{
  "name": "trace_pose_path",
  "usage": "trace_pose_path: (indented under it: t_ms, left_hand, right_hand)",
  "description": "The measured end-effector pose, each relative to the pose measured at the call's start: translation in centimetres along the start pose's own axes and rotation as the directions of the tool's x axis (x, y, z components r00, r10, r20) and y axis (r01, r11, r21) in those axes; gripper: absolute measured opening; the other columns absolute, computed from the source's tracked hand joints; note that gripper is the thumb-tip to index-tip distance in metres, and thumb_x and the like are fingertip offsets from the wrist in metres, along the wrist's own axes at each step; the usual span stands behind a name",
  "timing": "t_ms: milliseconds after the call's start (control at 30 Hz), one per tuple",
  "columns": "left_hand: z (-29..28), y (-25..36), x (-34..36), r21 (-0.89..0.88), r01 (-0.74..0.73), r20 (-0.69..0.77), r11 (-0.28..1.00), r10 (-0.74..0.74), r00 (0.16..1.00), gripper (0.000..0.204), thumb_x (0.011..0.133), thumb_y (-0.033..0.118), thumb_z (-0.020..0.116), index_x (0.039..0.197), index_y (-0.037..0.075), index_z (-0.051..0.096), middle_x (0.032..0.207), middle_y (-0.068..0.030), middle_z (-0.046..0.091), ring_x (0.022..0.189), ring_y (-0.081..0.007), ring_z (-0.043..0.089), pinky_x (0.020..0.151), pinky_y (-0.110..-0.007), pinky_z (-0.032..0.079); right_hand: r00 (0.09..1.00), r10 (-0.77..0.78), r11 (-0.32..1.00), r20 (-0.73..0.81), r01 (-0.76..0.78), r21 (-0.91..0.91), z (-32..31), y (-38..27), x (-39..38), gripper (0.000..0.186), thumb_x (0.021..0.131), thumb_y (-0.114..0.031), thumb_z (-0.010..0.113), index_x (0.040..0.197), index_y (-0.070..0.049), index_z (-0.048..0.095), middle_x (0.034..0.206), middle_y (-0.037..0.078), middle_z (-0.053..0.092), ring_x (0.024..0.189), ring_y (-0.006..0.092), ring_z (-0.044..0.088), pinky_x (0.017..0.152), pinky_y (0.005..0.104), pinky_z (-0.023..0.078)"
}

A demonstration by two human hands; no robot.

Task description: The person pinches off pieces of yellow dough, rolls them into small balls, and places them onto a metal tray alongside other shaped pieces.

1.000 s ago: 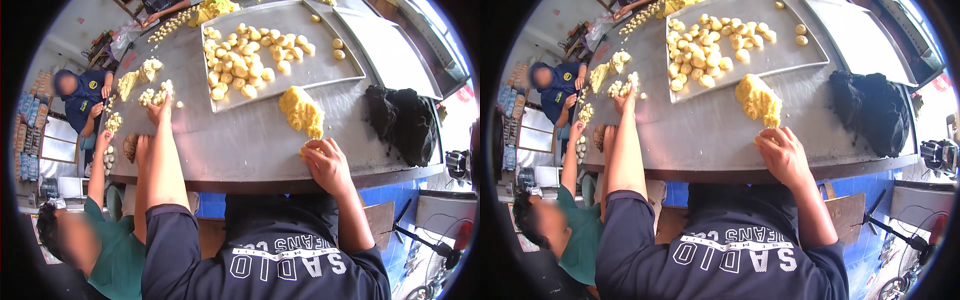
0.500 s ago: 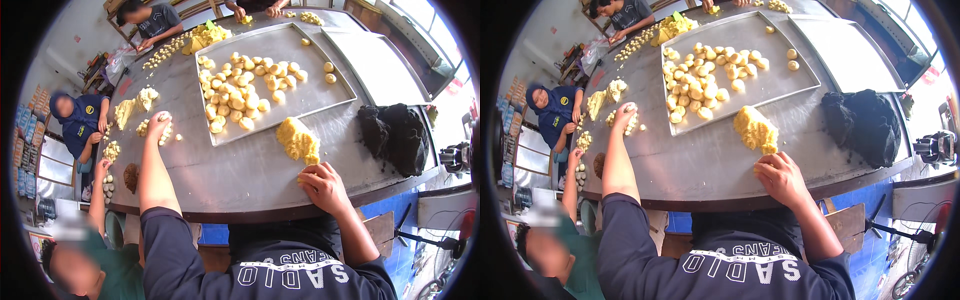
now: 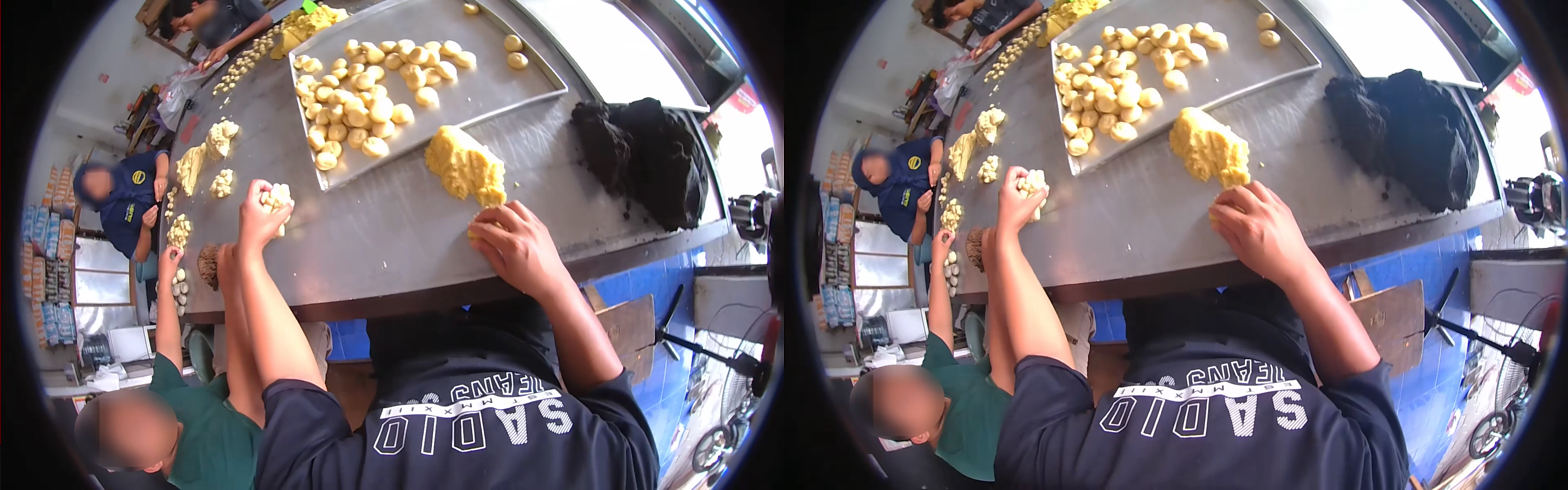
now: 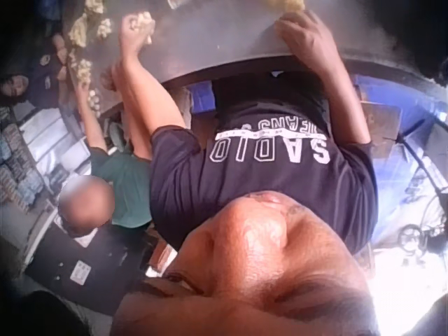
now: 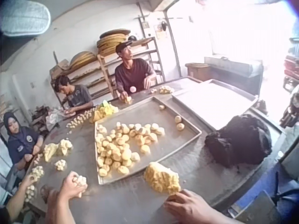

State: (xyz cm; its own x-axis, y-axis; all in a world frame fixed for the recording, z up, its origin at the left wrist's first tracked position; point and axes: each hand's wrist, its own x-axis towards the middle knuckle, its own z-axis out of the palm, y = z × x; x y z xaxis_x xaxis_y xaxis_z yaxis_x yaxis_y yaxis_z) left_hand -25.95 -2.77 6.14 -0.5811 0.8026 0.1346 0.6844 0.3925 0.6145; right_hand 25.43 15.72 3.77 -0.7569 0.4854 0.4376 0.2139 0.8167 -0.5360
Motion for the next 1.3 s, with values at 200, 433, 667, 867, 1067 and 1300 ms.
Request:
trace_pose_path:
  t_ms: [200, 433, 667, 867, 1067, 1300]
  left_hand:
    - [5.8, 8.8, -4.2, -0.306, -0.138, 0.184, 0.942, 0.200, 0.962, 0.044, 0.100, 0.020, 0.093, 0.128, 0.005, 0.062, 0.111, -0.0075, 0.076, 0.095, -0.0221, 0.077, 0.085, -0.038, 0.064]
    - [9.6, 11.1, -7.6, 0.571, -0.296, -0.230, 0.766, 0.495, 0.838, 0.052, 0.109, 0.041, 0.077, 0.141, 0.000, 0.069, 0.149, -0.0184, 0.069, 0.133, -0.0433, 0.067, 0.111, -0.055, 0.052]
    - [10.3, 5.9, -12.8, 0.206, -0.112, -0.173, 0.972, 0.149, 0.974, 0.056, 0.114, 0.038, 0.073, 0.154, -0.001, 0.066, 0.153, -0.0225, 0.067, 0.141, -0.0427, 0.065, 0.121, -0.053, 0.051]
    - [8.1, 1.5, -14.1, -0.343, 0.013, -0.283, 0.939, -0.117, 0.952, 0.039, 0.101, 0.010, 0.092, 0.134, -0.004, 0.075, 0.109, -0.0053, 0.080, 0.089, -0.0111, 0.071, 0.083, -0.029, 0.058]
    - [8.8, 1.0, -14.9, -0.317, -0.125, -0.301, 0.940, 0.025, 0.953, 0.029, 0.115, 0.015, 0.076, 0.135, -0.005, 0.072, 0.122, -0.0122, 0.078, 0.111, -0.0177, 0.074, 0.100, -0.033, 0.060]
    - [9.3, 6.1, -12.2, -0.564, -0.210, -0.491, 0.798, -0.120, 0.863, 0.035, 0.120, 0.021, 0.067, 0.146, -0.003, 0.066, 0.133, -0.0149, 0.076, 0.119, -0.0223, 0.073, 0.108, -0.036, 0.059]
  right_hand:
    - [1.000, 0.017, 1.000, -0.001, -0.017, -0.005, -0.1, 0.9, -0.7, 0.016, 0.092, -0.013, 0.082, 0.109, -0.010, 0.082, 0.118, 0.004, 0.077, 0.112, 0.0285, 0.070, 0.099, 0.0443, 0.061]
    - [0.995, -0.035, 0.997, -0.098, 0.028, -0.070, -4.1, 4.2, -0.7, 0.020, 0.092, 0.001, 0.075, 0.109, -0.006, 0.082, 0.117, 0.012, 0.081, 0.108, 0.0359, 0.078, 0.096, 0.0465, 0.064]
    - [0.995, 0.095, 0.991, -0.010, -0.094, 0.094, -1.8, 6.3, 0.9, 0.031, 0.094, 0.001, 0.078, 0.125, -0.004, 0.084, 0.126, 0.017, 0.082, 0.113, 0.0387, 0.080, 0.101, 0.0454, 0.065]
    - [0.962, -0.098, 0.994, 0.253, 0.108, -0.026, -0.9, 1.7, 3.0, 0.024, 0.095, -0.003, 0.074, 0.117, -0.003, 0.081, 0.127, 0.013, 0.079, 0.118, 0.0362, 0.074, 0.101, 0.0469, 0.062]
    - [0.994, 0.069, 0.998, -0.084, -0.068, 0.018, -3.3, 5.2, -3.3, 0.025, 0.092, -0.005, 0.075, 0.117, -0.006, 0.081, 0.126, 0.013, 0.077, 0.126, 0.0342, 0.071, 0.106, 0.0442, 0.061]
    - [0.958, -0.284, 0.938, 0.025, 0.273, 0.213, 6.2, -4.4, 0.4, 0.018, 0.093, -0.013, 0.071, 0.107, -0.004, 0.077, 0.125, 0.010, 0.074, 0.122, 0.0323, 0.073, 0.095, 0.0452, 0.067]
